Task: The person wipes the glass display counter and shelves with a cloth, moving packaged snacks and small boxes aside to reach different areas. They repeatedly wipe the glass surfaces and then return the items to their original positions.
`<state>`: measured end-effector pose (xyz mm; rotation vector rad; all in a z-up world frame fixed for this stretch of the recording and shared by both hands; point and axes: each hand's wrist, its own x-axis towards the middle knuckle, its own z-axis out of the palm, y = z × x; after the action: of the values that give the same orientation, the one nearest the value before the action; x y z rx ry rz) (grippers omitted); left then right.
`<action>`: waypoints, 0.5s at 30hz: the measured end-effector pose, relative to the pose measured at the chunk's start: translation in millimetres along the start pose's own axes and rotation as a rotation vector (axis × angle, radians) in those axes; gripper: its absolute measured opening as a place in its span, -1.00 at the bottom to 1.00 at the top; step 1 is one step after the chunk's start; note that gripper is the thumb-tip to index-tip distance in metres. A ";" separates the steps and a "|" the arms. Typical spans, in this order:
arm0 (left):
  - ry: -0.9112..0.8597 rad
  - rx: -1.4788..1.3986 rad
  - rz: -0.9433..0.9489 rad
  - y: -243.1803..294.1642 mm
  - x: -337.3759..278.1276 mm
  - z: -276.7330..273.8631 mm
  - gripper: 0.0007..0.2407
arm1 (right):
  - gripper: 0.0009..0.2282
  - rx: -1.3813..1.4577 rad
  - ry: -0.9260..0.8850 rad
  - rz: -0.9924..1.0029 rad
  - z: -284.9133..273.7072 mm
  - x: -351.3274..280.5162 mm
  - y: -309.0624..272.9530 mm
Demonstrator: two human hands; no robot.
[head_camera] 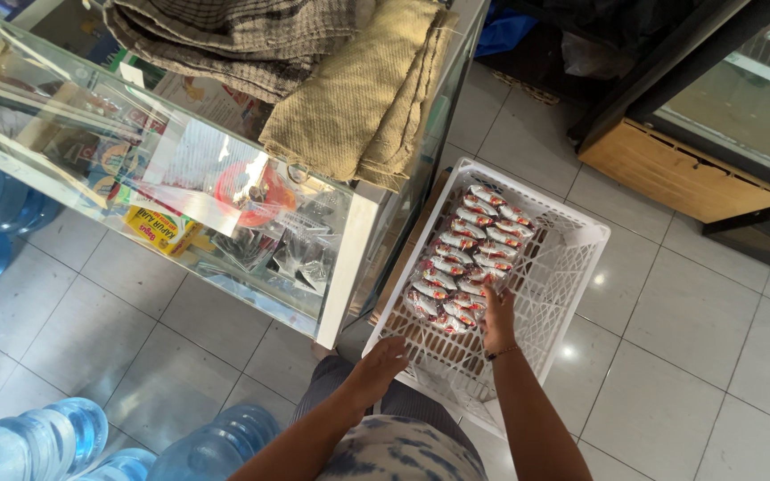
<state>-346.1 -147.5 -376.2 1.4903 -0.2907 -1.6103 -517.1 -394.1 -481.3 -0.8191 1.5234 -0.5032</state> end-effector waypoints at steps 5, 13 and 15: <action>0.028 0.067 -0.028 2.0 3.0 11.3 -0.49 | -0.13 0.142 -0.093 0.124 3.6 -28.3 -2.3; 0.031 0.104 -0.081 -12.5 3.8 22.0 -0.50 | -0.44 0.382 -0.203 0.164 -5.5 -22.4 23.1; 0.024 0.109 -0.073 -18.1 10.2 21.9 -0.50 | -0.55 0.449 -0.321 0.081 -9.2 -18.6 28.4</action>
<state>-372.2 -153.1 -390.3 1.6184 -0.3181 -1.6560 -532.3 -363.2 -488.5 -0.4589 1.0864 -0.5948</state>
